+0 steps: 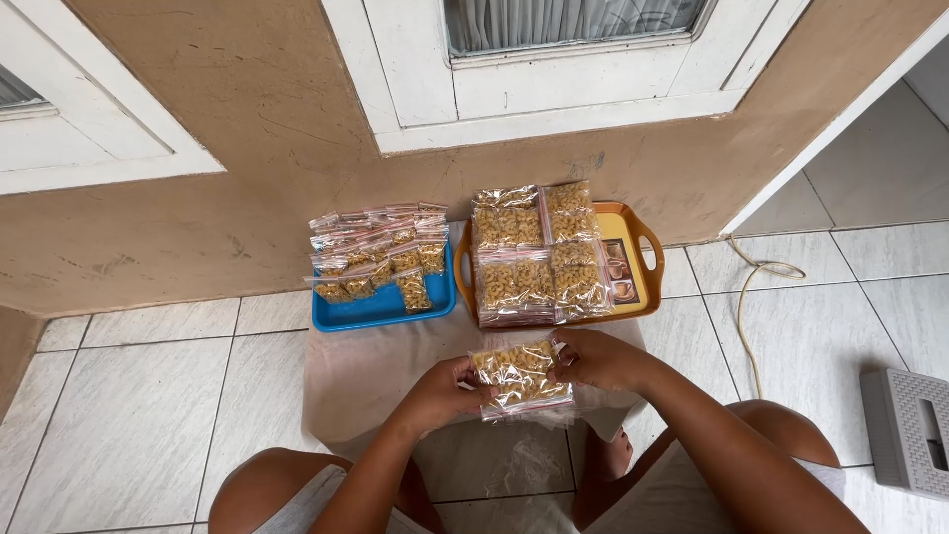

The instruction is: The person is individually packaging small snack pieces into clear plastic bags from a tray.

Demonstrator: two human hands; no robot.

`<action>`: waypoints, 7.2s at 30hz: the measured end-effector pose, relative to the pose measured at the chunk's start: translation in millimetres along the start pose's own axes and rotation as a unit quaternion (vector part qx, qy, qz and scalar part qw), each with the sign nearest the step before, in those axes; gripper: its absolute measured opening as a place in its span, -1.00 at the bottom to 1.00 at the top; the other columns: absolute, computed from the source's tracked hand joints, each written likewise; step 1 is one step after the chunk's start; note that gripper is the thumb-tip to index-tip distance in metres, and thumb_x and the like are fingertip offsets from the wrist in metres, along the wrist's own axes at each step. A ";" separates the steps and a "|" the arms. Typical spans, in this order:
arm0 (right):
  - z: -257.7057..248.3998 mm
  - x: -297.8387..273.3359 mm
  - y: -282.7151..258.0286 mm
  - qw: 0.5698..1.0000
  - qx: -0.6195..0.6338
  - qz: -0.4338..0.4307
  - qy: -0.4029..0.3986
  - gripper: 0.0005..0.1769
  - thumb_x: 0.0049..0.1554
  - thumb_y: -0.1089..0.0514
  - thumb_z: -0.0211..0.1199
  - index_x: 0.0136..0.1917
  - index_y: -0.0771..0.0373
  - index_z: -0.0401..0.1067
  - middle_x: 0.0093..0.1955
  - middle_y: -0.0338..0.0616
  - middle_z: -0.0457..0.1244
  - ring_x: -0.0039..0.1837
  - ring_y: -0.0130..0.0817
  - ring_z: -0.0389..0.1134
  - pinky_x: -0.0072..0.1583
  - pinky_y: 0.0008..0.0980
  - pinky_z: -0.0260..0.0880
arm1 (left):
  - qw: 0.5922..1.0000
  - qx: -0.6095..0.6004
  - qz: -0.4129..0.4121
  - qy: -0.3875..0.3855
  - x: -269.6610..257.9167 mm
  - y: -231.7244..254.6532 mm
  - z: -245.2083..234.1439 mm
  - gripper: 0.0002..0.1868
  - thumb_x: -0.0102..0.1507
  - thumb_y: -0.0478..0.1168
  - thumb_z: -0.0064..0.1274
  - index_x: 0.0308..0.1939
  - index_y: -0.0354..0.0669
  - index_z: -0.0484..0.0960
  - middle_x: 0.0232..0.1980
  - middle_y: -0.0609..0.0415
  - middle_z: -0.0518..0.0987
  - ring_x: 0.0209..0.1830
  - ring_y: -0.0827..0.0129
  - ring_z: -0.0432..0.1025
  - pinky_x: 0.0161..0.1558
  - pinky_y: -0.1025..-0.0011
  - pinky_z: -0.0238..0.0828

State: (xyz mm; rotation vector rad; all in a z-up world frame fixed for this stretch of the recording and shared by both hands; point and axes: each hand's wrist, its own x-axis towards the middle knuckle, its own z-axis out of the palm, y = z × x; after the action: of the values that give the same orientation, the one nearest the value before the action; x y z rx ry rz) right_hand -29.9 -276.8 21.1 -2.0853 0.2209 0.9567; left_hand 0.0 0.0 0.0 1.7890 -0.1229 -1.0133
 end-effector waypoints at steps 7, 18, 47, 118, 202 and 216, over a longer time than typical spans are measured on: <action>-15.9 -4.4 -2.5 0.992 0.063 -0.096 0.045 -0.47 0.12 0.09 0.40 0.31 0.29 0.40 -0.04 0.12 0.34 -0.01 -0.16 0.41 0.05 -0.25 0.53 | 0.995 -0.067 0.079 0.005 20.7 5.2 -17.2 -0.57 0.15 -0.15 0.43 -0.06 -0.34 0.61 -0.13 -0.16 0.60 -0.18 0.24 0.58 -0.09 0.27 0.66; -82.1 -43.1 -1.1 0.943 0.226 -0.102 0.223 -0.48 0.13 0.28 0.33 0.34 0.41 0.35 0.07 0.22 0.35 0.11 -0.09 0.37 0.13 -0.19 0.50 | 0.978 0.064 0.200 -0.016 118.1 111.4 -15.3 -0.52 0.20 -0.13 0.25 0.14 -0.27 0.56 -0.06 -0.09 0.64 -0.10 0.33 0.53 -0.06 0.34 0.61; -44.5 93.5 155.2 0.699 0.572 -0.027 0.430 -0.61 0.18 0.25 0.29 0.26 0.31 0.33 0.00 -0.02 0.34 0.00 -0.28 0.42 0.05 -0.33 0.57 | 0.749 0.609 0.251 -0.072 375.0 188.9 102.4 -0.72 0.24 -0.03 0.22 0.04 0.36 0.65 0.09 0.31 0.67 0.31 0.20 0.45 0.30 -0.09 0.26; -68.5 -23.4 21.0 0.857 0.028 -0.050 0.511 -0.66 0.23 0.03 0.32 0.24 0.17 0.51 -0.13 -0.01 0.42 -0.06 -0.11 0.47 -0.02 -0.14 0.48 | 0.737 0.547 0.381 0.106 105.8 133.9 -38.2 -0.71 0.36 -0.21 0.03 0.15 -0.14 0.61 -0.12 -0.16 0.67 -0.07 -0.09 0.58 -0.06 0.00 0.53; 40.7 20.6 -52.8 0.823 -0.125 -0.423 0.359 -0.72 0.05 0.02 0.48 -0.02 0.13 0.52 -0.05 -0.10 0.34 0.13 0.04 0.39 0.17 0.02 0.31 | 0.972 -0.062 0.199 0.107 -5.0 6.4 -27.9 -0.81 0.28 -0.26 0.20 -0.04 -0.18 0.67 -0.12 -0.15 0.71 -0.18 0.32 0.47 -0.17 0.36 0.43; 18.5 2.2 -70.9 0.894 0.062 -0.293 0.334 -0.96 0.14 0.22 0.34 -0.13 0.17 0.60 -0.37 -0.04 0.46 -0.27 -0.30 0.42 -0.10 -0.24 0.38 | 0.984 -0.112 0.140 0.020 -11.9 0.4 -49.0 -0.34 0.23 -0.17 0.30 0.37 -0.30 0.44 0.16 -0.29 0.62 0.13 0.08 0.56 0.12 0.19 0.53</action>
State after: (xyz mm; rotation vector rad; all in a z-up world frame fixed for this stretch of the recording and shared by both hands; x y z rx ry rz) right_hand -6.5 -216.5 55.4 -2.0977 -0.0107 -0.1479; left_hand 25.9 41.3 12.8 1.5349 -0.2205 -0.7580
